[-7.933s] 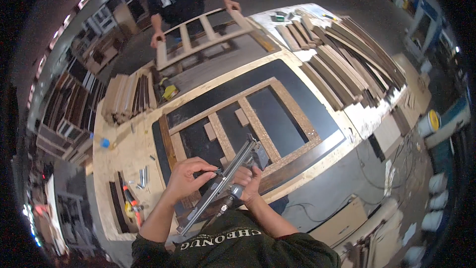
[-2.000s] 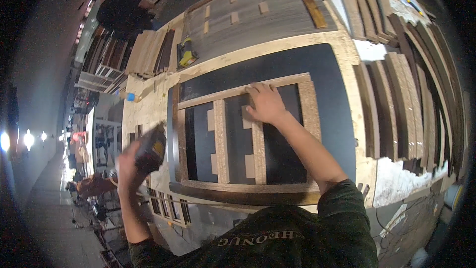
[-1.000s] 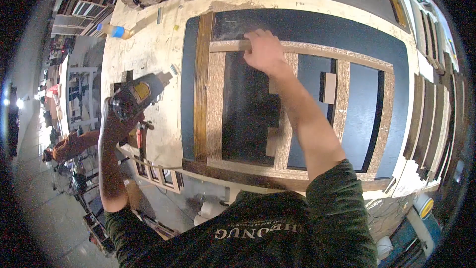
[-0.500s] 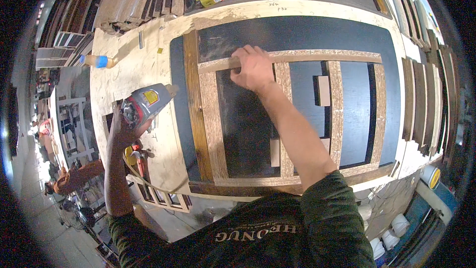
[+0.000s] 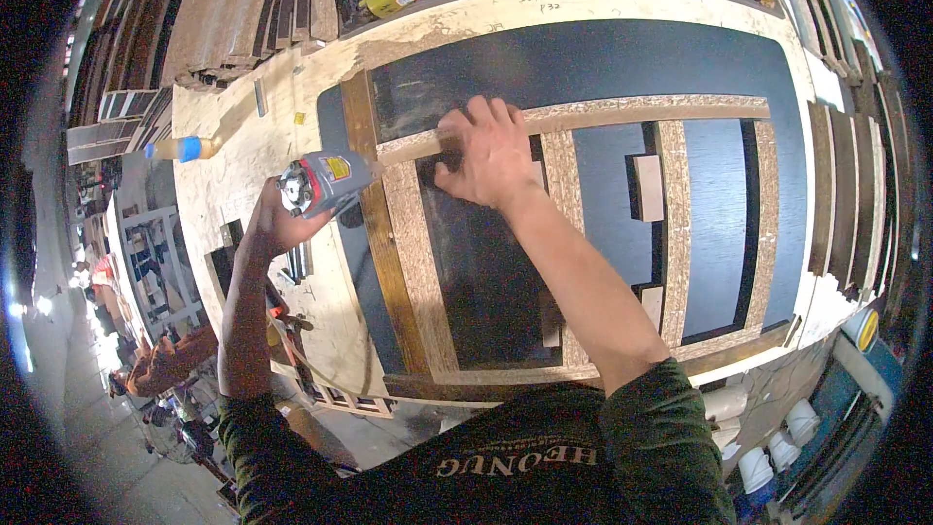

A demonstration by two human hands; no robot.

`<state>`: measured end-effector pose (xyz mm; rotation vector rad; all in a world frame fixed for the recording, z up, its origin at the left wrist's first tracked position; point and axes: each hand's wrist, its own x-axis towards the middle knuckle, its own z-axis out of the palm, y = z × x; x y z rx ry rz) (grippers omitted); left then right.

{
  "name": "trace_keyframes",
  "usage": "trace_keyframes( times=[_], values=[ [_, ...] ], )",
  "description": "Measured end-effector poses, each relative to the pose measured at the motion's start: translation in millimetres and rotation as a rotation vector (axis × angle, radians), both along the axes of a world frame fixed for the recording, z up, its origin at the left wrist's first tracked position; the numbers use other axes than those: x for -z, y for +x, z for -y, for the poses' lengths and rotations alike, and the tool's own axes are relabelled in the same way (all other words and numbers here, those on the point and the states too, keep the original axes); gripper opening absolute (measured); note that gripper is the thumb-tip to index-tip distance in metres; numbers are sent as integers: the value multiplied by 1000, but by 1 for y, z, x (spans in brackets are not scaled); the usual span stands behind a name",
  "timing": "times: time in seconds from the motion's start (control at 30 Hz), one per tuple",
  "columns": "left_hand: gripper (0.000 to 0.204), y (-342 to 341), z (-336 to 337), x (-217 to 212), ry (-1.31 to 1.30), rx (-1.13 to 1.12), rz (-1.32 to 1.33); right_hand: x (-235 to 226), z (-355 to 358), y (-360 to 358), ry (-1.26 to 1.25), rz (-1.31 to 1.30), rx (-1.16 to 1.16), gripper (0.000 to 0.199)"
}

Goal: Assembling and stapling small wood frames on a workbench in a furniture factory.

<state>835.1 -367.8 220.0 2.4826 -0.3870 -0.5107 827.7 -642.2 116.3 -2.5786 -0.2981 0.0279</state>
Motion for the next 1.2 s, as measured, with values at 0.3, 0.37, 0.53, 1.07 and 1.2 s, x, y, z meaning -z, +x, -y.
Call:
trace_keyframes(
  times=[0.3,0.37,0.53,1.07,1.2],
  values=[
    [23,6,15,1,-30,35,39,6,0,-1,47,66,26,42],
    [24,4,16,0,10,25,30,6,-1,-1,54,73,27,42],
    [26,2,16,1,87,22,71,2,-1,-1,64,75,28,42],
    [21,13,30,-6,63,113,43,2,-4,-3,49,65,40,58],
    [20,12,26,-4,85,141,132,-1,-7,-2,6,42,60,62]
  ],
)
